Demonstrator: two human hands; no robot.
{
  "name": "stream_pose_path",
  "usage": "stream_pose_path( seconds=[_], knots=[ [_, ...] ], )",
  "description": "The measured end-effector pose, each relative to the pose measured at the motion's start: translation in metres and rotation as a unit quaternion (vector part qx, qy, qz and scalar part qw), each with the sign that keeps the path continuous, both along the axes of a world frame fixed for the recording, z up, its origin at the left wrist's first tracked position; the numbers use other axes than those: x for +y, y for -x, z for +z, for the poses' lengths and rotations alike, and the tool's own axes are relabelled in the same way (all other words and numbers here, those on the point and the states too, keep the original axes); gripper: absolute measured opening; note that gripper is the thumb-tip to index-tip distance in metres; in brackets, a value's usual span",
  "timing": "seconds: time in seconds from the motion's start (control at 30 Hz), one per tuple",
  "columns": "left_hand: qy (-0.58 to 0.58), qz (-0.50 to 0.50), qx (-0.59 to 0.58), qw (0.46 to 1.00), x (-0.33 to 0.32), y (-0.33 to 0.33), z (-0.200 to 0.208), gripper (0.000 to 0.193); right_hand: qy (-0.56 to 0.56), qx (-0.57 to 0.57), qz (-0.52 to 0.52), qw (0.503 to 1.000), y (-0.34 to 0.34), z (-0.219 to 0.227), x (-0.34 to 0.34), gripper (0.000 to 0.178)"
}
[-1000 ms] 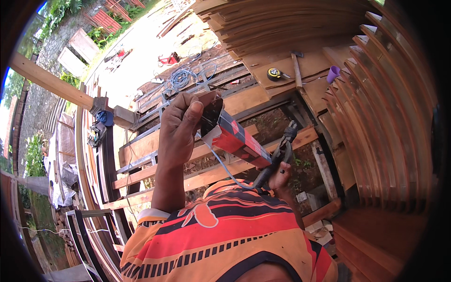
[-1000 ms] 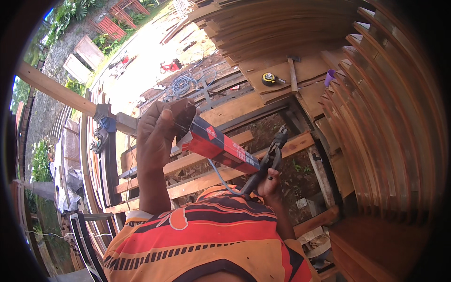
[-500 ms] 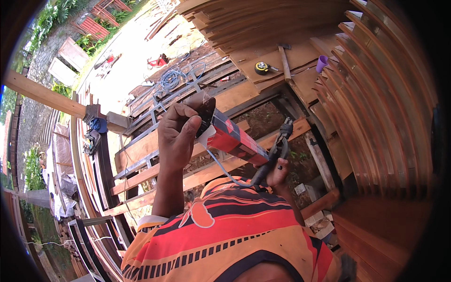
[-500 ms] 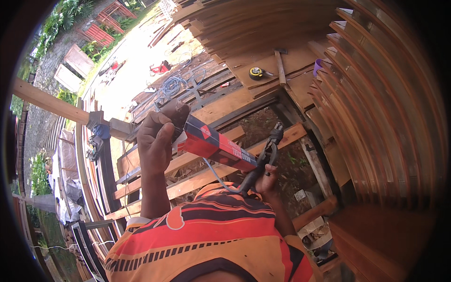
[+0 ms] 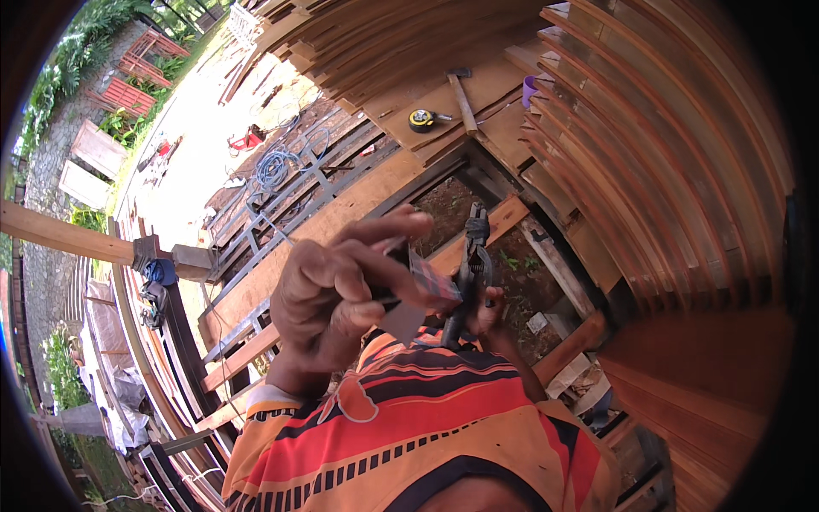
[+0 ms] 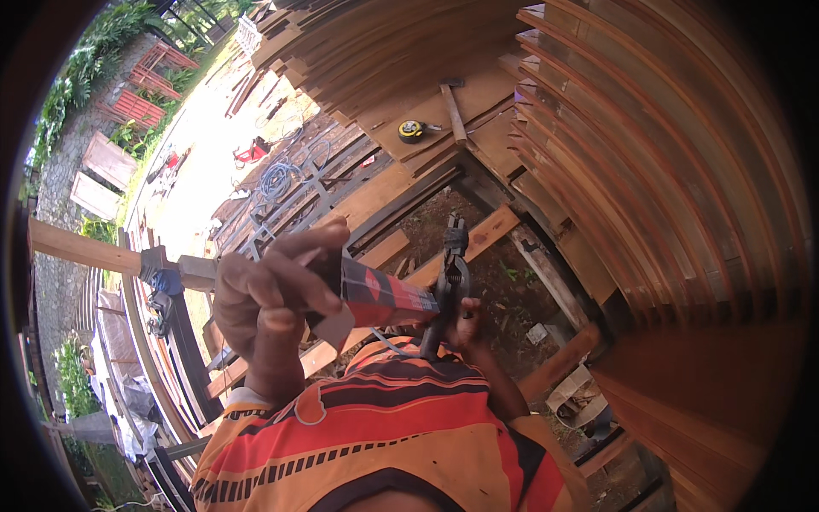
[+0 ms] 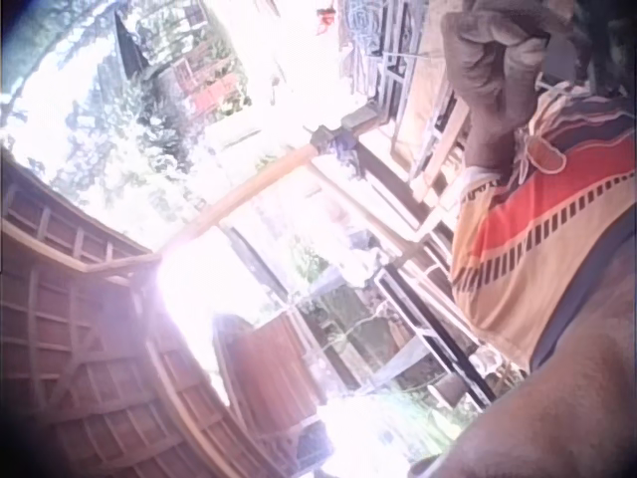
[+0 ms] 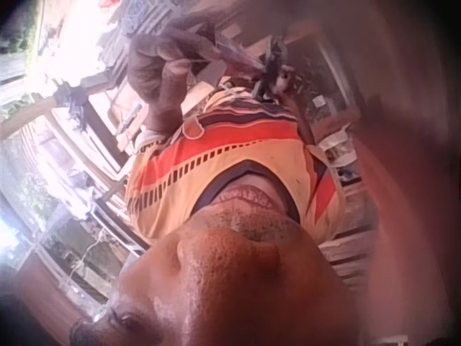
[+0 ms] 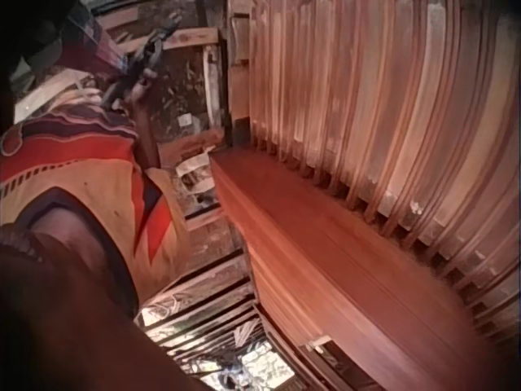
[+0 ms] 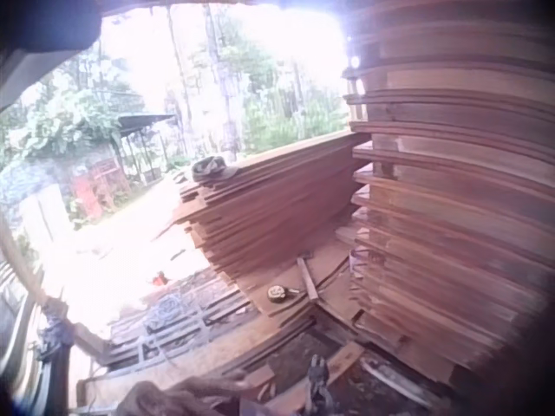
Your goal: The person cuts a piece of wood with an angle grinder, then stands and uses a hammer to fit the cut piece into a wooden frame. They then use a nail gun to secure the wood in place.
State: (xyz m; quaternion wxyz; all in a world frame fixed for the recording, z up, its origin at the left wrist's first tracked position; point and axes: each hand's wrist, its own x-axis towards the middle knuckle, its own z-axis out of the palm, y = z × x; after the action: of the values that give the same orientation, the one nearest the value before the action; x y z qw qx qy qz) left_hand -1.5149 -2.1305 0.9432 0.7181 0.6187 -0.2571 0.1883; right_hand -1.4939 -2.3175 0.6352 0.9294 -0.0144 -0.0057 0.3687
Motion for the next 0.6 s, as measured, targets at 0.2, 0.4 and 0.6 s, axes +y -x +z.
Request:
stream_pose_path(
  seconds=[0.2,0.4,0.6],
  knots=[
    [-0.169,-0.307,-0.17,0.921,0.0,0.02,0.051,0.019,-0.021,-0.099,0.032,0.994,-0.01,-0.018,-0.003,0.082],
    [0.094,-0.564,-0.188,0.798,-0.008,0.017,0.096,0.03,-0.031,-0.115,0.082,0.989,-0.018,-0.003,0.0,0.085],
    [0.248,-0.41,-0.358,0.801,0.159,0.106,0.185,0.015,-0.067,-0.12,0.1,0.985,-0.028,0.014,-0.001,0.084]
  ],
)
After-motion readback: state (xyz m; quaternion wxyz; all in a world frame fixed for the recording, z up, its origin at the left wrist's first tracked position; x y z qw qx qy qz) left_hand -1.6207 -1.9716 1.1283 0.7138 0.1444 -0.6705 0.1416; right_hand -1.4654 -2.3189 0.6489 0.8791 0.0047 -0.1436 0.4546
